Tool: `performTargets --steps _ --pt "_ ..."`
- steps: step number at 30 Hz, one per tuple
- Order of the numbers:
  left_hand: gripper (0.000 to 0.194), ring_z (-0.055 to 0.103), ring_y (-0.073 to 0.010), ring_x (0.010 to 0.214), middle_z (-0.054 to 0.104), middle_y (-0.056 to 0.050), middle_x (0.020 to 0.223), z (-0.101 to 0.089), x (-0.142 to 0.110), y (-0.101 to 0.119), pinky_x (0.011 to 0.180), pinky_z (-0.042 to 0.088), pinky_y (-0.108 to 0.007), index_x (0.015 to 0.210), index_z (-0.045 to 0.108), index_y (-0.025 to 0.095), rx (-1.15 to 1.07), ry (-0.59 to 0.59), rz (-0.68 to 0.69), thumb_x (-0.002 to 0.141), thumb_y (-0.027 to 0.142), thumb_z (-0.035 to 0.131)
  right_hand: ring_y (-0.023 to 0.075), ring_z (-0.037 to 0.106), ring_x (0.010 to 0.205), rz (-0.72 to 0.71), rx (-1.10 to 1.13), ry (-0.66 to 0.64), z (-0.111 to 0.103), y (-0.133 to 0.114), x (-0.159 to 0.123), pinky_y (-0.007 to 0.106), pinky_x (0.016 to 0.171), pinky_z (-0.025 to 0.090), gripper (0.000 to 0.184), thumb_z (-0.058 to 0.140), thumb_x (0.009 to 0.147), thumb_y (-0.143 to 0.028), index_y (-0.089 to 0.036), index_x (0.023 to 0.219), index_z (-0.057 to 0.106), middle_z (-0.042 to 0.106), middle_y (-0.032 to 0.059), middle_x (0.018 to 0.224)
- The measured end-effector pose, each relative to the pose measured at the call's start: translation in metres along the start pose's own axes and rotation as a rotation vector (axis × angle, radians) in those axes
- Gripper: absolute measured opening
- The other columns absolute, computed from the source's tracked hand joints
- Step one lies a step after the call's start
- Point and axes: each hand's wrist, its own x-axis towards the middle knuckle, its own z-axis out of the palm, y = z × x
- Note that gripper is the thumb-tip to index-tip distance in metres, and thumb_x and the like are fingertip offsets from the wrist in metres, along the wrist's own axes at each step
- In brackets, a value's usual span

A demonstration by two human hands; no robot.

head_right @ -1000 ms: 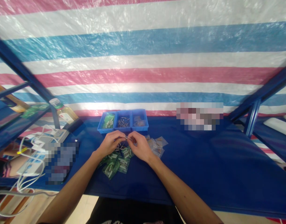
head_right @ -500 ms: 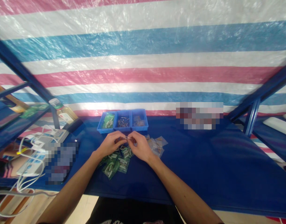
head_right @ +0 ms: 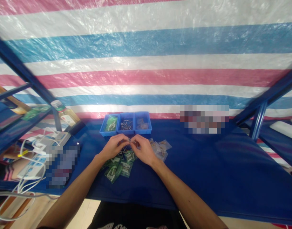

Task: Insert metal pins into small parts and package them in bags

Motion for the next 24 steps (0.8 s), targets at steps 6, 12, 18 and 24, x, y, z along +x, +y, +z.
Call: performTargets --steps 6,12,18,24 --pt "0.017 0.065 -0.0165 0.084 0.071 -0.006 0.096 -0.0015 -0.0001 -0.0002 0.077 0.050 -0.027 0.102 0.069 0.018 0.020 0.005 0.010 0.101 0.032 0.060 0.0162 0.055 0.069 -0.009 0.009 0.009 -0.0001 -0.0011 0.0001 0.028 0.064 0.043 0.013 0.057 0.097 -0.027 -0.022 0.086 0.063 0.060 0.0009 0.079" --pt "0.014 0.065 -0.0175 0.090 0.070 -0.006 0.096 0.0003 0.0000 -0.0027 0.083 0.050 -0.029 0.103 0.070 0.018 0.020 -0.006 0.024 0.101 0.026 0.058 0.0151 0.055 0.068 0.019 0.015 -0.007 0.0026 0.0009 -0.0001 0.027 0.064 0.043 0.005 0.059 0.092 -0.021 -0.022 0.092 0.063 0.061 -0.0010 0.080" --pt "0.012 0.064 -0.0169 0.088 0.069 -0.005 0.094 0.0002 0.0002 -0.0026 0.082 0.049 -0.029 0.100 0.068 0.018 0.018 0.012 0.020 0.101 0.025 0.059 0.0155 0.056 0.069 0.044 -0.017 -0.002 0.0030 0.0036 0.0003 0.027 0.063 0.044 0.003 0.060 0.092 -0.022 -0.022 0.091 0.063 0.061 -0.0007 0.079" --pt "0.015 0.064 -0.0168 0.085 0.069 -0.005 0.092 -0.0007 -0.0004 -0.0013 0.079 0.048 -0.028 0.097 0.068 0.018 0.022 0.020 0.000 0.101 0.030 0.060 0.0165 0.058 0.070 0.011 -0.025 -0.026 0.0024 0.0036 0.0002 0.028 0.065 0.045 0.007 0.060 0.094 -0.023 -0.023 0.092 0.067 0.063 0.0015 0.085"
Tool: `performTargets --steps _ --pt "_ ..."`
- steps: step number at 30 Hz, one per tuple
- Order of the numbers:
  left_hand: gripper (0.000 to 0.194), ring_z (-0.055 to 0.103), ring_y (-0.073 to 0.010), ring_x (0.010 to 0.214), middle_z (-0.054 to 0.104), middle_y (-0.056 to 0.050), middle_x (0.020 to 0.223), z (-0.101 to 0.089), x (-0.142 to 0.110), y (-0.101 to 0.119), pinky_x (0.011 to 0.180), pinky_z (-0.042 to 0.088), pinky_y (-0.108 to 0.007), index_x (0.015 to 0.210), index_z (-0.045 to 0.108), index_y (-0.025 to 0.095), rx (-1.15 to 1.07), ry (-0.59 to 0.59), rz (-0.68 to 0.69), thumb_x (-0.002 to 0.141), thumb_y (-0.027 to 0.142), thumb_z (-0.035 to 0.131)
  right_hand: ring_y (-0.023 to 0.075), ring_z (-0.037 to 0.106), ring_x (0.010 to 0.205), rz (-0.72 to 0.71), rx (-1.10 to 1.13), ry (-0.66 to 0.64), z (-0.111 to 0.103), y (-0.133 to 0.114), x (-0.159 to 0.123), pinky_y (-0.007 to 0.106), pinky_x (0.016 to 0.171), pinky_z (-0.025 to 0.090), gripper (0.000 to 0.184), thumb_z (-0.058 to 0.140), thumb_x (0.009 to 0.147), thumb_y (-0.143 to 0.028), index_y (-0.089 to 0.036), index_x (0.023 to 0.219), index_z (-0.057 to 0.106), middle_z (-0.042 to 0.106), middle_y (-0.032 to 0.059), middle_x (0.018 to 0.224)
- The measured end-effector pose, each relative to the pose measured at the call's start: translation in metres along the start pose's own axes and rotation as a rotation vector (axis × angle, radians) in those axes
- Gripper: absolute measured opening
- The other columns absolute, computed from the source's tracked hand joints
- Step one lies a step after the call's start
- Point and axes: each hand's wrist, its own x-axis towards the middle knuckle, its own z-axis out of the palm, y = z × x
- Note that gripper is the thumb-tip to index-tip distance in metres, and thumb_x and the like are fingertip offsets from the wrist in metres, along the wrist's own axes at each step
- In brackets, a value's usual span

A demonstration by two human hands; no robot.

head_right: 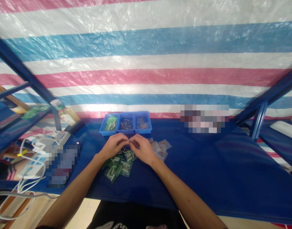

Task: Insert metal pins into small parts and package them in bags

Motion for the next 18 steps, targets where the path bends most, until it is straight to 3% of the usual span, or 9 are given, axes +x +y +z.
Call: performTargets --steps 5,13,18 --pt "0.024 0.060 -0.0147 0.074 0.067 -0.004 0.088 -0.0021 0.0001 0.0017 0.070 0.046 -0.026 0.101 0.069 0.017 0.020 -0.031 -0.004 0.098 0.040 0.064 0.0175 0.059 0.072 -0.021 0.012 0.003 -0.0015 -0.0020 -0.0008 0.029 0.066 0.046 0.012 0.058 0.096 -0.024 -0.023 0.090 0.067 0.064 0.0031 0.086" --pt "0.023 0.060 -0.0154 0.078 0.066 -0.005 0.088 0.0003 -0.0003 -0.0001 0.073 0.046 -0.027 0.091 0.065 0.016 -0.015 -0.018 0.003 0.099 0.038 0.062 0.0178 0.058 0.071 -0.029 -0.010 0.003 -0.0019 -0.0033 -0.0019 0.030 0.067 0.046 0.015 0.060 0.096 -0.025 -0.023 0.083 0.065 0.063 0.0026 0.083" --pt "0.025 0.060 -0.0162 0.078 0.066 -0.005 0.086 0.0012 -0.0012 -0.0020 0.073 0.047 -0.028 0.089 0.065 0.016 -0.020 -0.006 0.003 0.100 0.039 0.061 0.0170 0.058 0.070 -0.017 -0.006 -0.004 -0.0004 -0.0024 -0.0010 0.029 0.065 0.046 0.007 0.061 0.096 -0.026 -0.023 0.094 0.068 0.065 0.0021 0.085"
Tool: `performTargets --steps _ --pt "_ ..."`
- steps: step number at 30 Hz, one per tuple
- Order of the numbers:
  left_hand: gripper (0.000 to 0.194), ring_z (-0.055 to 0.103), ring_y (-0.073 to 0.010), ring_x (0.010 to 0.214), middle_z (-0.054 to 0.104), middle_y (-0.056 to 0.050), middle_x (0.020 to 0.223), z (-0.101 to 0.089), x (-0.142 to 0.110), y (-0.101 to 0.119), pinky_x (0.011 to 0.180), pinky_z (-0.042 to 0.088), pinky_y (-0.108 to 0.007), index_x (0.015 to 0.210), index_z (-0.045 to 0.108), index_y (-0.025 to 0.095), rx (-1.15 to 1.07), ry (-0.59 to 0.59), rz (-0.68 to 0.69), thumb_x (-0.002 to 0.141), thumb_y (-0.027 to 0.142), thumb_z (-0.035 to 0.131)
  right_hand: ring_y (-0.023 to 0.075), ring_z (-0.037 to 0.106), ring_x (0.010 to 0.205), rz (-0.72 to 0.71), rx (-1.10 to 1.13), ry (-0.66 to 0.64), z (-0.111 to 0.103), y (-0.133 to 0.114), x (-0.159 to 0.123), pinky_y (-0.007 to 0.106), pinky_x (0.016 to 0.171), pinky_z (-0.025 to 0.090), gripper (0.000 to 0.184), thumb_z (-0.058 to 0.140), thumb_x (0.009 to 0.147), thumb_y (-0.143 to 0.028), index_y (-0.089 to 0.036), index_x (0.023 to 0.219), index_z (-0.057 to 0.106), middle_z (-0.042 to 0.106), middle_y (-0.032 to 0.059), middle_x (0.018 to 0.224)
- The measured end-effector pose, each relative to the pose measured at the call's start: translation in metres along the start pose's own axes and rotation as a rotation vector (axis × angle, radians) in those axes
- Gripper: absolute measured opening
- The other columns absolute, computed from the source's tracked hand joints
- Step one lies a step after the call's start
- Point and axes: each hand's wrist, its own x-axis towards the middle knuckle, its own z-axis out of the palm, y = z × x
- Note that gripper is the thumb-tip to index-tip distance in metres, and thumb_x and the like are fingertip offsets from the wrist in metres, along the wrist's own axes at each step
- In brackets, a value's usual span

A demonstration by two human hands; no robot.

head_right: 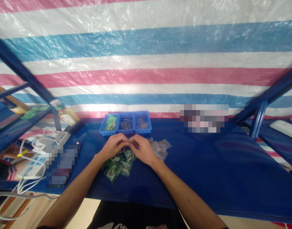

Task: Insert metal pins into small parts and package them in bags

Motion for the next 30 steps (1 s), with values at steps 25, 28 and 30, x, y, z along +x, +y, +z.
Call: performTargets --steps 25,28,30 --pt "0.023 0.065 -0.0164 0.087 0.071 -0.005 0.096 -0.007 0.002 0.007 0.082 0.047 -0.027 0.100 0.066 0.017 0.090 0.050 -0.024 0.106 0.030 0.048 0.0202 0.073 0.075 0.269 0.342 0.321 -0.022 0.020 0.010 0.027 0.048 0.047 0.051 0.063 0.094 -0.044 -0.025 0.141 0.055 0.064 0.0125 0.139" --pt "0.023 0.066 -0.0165 0.088 0.072 -0.005 0.097 -0.007 0.002 0.007 0.082 0.048 -0.027 0.101 0.066 0.017 0.098 0.055 -0.025 0.106 0.030 0.048 0.0154 0.068 0.061 0.294 0.377 0.235 -0.020 0.020 0.010 0.027 0.049 0.048 0.055 0.062 0.093 -0.043 -0.023 0.144 0.053 0.070 0.0116 0.127" --pt "0.024 0.066 -0.0165 0.089 0.072 -0.005 0.098 -0.007 0.002 0.007 0.083 0.048 -0.027 0.101 0.067 0.017 0.103 0.056 -0.026 0.106 0.030 0.048 0.0137 0.062 0.054 0.303 0.358 0.249 -0.020 0.020 0.010 0.028 0.052 0.050 0.047 0.061 0.094 -0.044 -0.020 0.133 0.061 0.075 0.0085 0.106"
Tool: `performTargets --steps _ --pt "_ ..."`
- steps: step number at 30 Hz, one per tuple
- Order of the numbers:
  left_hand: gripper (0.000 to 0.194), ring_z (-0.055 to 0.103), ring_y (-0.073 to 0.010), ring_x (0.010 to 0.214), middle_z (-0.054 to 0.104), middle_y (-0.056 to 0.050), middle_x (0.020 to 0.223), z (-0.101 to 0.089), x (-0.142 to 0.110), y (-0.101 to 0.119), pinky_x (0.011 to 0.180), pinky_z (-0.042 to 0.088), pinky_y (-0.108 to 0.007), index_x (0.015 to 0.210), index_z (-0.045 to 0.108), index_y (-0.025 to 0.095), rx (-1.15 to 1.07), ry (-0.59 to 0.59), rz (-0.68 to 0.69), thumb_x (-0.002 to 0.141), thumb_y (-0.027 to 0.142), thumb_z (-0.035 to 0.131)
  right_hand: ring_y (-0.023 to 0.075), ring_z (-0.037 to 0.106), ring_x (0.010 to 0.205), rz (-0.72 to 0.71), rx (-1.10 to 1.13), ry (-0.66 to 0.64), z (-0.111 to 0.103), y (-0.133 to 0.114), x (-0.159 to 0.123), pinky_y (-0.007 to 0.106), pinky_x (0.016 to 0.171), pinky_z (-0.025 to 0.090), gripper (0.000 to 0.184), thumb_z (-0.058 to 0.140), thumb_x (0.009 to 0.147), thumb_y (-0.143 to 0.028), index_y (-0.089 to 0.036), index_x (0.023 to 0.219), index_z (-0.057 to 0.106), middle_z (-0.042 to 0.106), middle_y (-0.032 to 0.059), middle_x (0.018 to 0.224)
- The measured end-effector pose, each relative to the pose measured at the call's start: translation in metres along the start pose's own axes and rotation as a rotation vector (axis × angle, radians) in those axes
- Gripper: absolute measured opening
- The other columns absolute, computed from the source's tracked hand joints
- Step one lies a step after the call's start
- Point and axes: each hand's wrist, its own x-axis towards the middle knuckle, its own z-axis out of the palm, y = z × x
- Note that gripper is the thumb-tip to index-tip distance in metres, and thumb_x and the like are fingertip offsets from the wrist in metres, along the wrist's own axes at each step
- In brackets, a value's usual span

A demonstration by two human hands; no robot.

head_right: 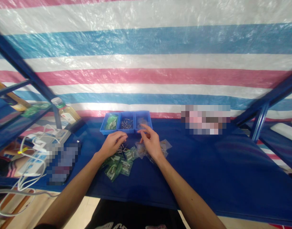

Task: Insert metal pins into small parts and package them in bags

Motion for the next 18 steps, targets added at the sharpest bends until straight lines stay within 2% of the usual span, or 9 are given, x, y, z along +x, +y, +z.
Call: performTargets --steps 3,5,8,10,14,18 --pt "0.023 0.066 -0.0167 0.090 0.073 -0.005 0.100 0.000 0.000 0.000 0.083 0.048 -0.027 0.101 0.067 0.018 0.010 -0.008 0.002 0.106 0.030 0.049 0.0148 0.058 0.054 -0.030 -0.161 -0.006 -0.003 -0.002 -0.001 0.028 0.055 0.047 0.033 0.058 0.095 -0.045 -0.018 0.111 0.071 0.071 0.0028 0.078" --pt "0.022 0.066 -0.0169 0.091 0.073 -0.005 0.101 0.000 0.000 0.000 0.083 0.048 -0.027 0.101 0.067 0.018 0.018 -0.015 0.005 0.106 0.029 0.049 0.0166 0.059 0.058 -0.079 -0.410 -0.074 -0.006 -0.006 -0.002 0.028 0.058 0.044 0.030 0.057 0.096 -0.044 -0.020 0.101 0.074 0.067 0.0011 0.069" --pt "0.021 0.066 -0.0170 0.091 0.073 -0.005 0.100 0.000 0.000 0.000 0.082 0.048 -0.027 0.101 0.067 0.018 0.025 -0.023 0.009 0.106 0.029 0.049 0.0193 0.063 0.067 -0.133 -0.874 -0.220 -0.012 -0.013 -0.003 0.029 0.063 0.040 0.028 0.059 0.096 -0.047 -0.025 0.097 0.076 0.070 0.0020 0.072" --pt "0.021 0.066 -0.0169 0.091 0.073 -0.005 0.100 0.000 0.000 -0.001 0.083 0.048 -0.027 0.101 0.067 0.018 0.026 -0.023 0.007 0.106 0.028 0.049 0.0215 0.067 0.075 -0.133 -1.043 -0.279 -0.014 -0.017 -0.004 0.028 0.065 0.038 0.031 0.063 0.093 -0.054 -0.026 0.103 0.074 0.074 0.0034 0.082" --pt "0.020 0.066 -0.0169 0.092 0.073 -0.004 0.101 0.001 0.000 -0.001 0.083 0.048 -0.027 0.102 0.067 0.018 0.016 -0.022 0.000 0.106 0.028 0.050 0.0231 0.069 0.084 -0.152 -1.160 -0.364 -0.014 -0.020 -0.006 0.028 0.066 0.037 0.040 0.066 0.090 -0.062 -0.025 0.105 0.070 0.075 0.0049 0.098" --pt "0.020 0.067 -0.0170 0.092 0.074 -0.005 0.101 0.001 0.000 -0.001 0.082 0.048 -0.027 0.102 0.068 0.018 0.011 -0.018 -0.001 0.105 0.028 0.050 0.0210 0.069 0.083 -0.184 -1.171 -0.378 -0.012 -0.021 -0.009 0.029 0.065 0.035 0.032 0.063 0.093 -0.055 -0.024 0.101 0.068 0.073 0.0031 0.095"
